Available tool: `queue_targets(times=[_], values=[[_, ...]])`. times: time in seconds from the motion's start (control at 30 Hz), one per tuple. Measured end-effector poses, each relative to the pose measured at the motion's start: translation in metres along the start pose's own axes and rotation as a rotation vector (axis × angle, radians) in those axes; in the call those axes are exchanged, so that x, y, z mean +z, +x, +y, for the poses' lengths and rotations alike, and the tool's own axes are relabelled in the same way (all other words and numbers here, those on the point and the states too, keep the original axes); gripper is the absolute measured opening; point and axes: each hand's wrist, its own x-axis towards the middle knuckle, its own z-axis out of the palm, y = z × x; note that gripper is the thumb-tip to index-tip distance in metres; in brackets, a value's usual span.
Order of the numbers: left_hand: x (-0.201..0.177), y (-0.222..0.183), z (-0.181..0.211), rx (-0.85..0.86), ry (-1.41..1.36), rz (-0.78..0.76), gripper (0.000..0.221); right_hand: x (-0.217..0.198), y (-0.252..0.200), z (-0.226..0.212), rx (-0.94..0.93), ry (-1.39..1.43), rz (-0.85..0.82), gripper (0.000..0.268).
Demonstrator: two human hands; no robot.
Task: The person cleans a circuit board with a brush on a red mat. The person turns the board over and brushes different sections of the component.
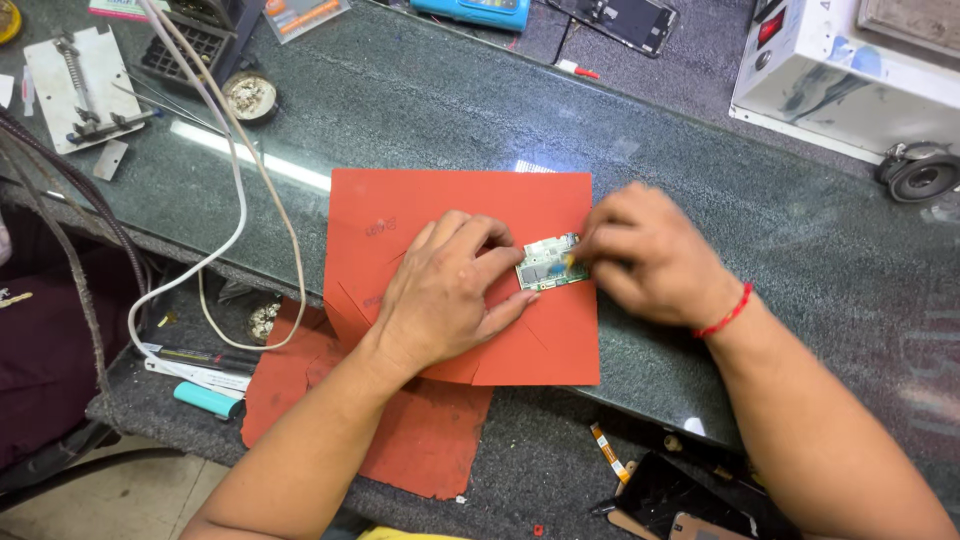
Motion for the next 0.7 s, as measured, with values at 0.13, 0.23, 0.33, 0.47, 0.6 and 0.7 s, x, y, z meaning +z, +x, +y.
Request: queue_targets(times=[0.13,0.23,0.33,0.47,0.6,0.7], values=[[0.002,-0.003,-0.001,0.006,0.012,-0.019,0.034,0.003,-0.002,0.003,0.023,-0.009,-0.017,0.017],[0.001,0.000,0.000,0.021,0.033,0.016,0.033,-0.004,0.000,0.002,0.094,-0.059,0.059,0.016],[0.000,-0.001,0.001,-0.002,0.032,-0.003,0.036,0.009,0.004,-0.008,0.044,0.014,-0.021,0.019],[0.001,-0.002,-0.001,-0.001,0.027,-0.026,0.035,0.004,0.006,0.001,0.070,0.000,0.038,0.018],[0.001,-0.001,-0.001,-0.003,0.024,-0.034,0.036,0.014,0.005,-0.012,-0.039,0.037,-0.032,0.019],[0.002,-0.002,0.000,0.003,0.045,-0.024,0.035,0.005,0.008,0.000,0.133,-0.045,0.042,0.017]])
